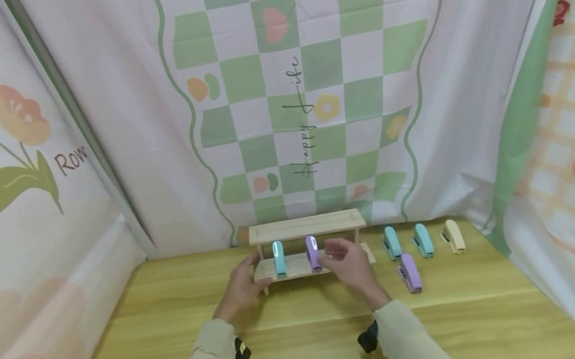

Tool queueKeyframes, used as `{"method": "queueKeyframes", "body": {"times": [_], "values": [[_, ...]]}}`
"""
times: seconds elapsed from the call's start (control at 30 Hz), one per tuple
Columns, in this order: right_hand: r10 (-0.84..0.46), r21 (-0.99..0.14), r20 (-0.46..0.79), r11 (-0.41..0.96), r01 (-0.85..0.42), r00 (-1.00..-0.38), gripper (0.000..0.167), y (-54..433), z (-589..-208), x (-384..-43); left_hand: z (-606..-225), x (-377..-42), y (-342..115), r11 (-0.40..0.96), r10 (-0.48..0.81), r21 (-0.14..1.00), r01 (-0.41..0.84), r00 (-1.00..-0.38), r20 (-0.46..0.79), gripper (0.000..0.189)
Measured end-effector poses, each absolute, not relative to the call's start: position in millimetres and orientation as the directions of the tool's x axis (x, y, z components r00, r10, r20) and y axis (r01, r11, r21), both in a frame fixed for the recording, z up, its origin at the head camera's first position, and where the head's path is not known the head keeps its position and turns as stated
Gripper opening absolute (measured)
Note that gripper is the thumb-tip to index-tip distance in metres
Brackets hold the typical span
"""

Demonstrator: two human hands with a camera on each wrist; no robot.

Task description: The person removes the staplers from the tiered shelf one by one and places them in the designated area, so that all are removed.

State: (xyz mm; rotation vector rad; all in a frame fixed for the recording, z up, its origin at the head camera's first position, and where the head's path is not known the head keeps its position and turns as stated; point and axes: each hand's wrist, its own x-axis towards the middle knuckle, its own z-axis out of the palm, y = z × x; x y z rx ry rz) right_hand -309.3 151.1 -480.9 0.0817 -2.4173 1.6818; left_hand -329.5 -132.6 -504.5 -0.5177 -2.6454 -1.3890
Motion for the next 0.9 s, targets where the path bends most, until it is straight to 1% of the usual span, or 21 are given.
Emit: {"method": "queueKeyframes", "body": {"times": [0.17,0.27,0.47,0.73,0.9], "values": [[0.109,-0.94,0.171,0.316,-0.129,-0.979,0.045,136,-482,-313,-505,-329,-132,0.535,0.239,0.771,0.345,-0.937,0.253,0.067],[0.123,-0.939,0.175,0.32,-0.128,-0.977,0.04,130,-483,-316,-504,-329,-131,0.547,0.232,0.767,0.335,-0.941,0.246,0.067],[0.154,-0.939,0.162,0.327,-0.104,-0.975,0.036,125,-484,-320,-502,-328,-132,0.555,0.222,0.768,0.319,-0.947,0.233,0.066],[0.093,-0.924,0.163,0.363,-0.119,-0.982,0.036,139,-485,-316,-505,-330,-132,0.561,0.228,0.765,0.317,-0.947,0.225,0.068],[0.031,-0.9,0.214,0.394,-0.185,-0.976,0.039,166,-486,-303,-507,-331,-133,0.549,0.235,0.769,0.328,-0.943,0.234,0.069]]}}
